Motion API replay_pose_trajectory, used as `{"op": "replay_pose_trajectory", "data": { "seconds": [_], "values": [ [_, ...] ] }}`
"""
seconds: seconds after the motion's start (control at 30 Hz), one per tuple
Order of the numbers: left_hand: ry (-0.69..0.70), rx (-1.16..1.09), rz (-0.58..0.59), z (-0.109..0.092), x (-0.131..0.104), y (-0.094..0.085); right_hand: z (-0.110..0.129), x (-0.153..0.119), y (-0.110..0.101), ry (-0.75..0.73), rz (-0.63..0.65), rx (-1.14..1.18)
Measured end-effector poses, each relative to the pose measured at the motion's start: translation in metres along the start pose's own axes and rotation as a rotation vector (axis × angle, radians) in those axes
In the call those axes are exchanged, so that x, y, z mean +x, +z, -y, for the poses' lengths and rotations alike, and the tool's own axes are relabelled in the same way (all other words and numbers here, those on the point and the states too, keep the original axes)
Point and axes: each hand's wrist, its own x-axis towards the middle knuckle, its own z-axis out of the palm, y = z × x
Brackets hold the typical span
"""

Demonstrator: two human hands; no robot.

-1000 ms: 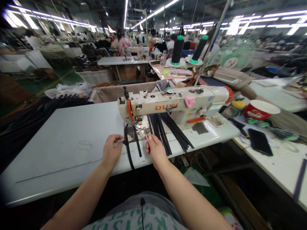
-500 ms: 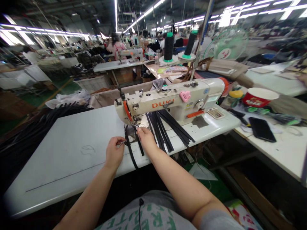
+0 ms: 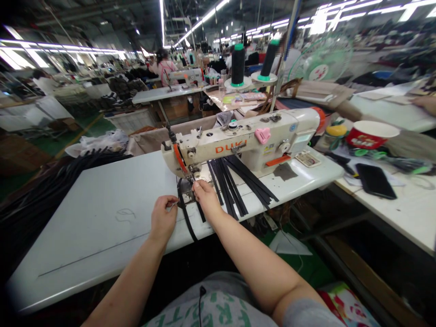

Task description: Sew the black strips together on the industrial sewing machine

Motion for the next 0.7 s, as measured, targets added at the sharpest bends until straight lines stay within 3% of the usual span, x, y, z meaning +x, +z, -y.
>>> {"op": "replay_pose_trajectory", "data": {
  "seconds": [0.4,0.7],
  "values": [
    [-0.018,-0.019,0.02,0.004,-0.001,0.001,-0.01,0.005,0.005,-0.044,0.044,0.186],
    [0.032,0.016,-0.013,-0.002,-0.002,-0.001,-0.014,-0.003,0.023,0.034,0.048,0.393]
  ]
}}
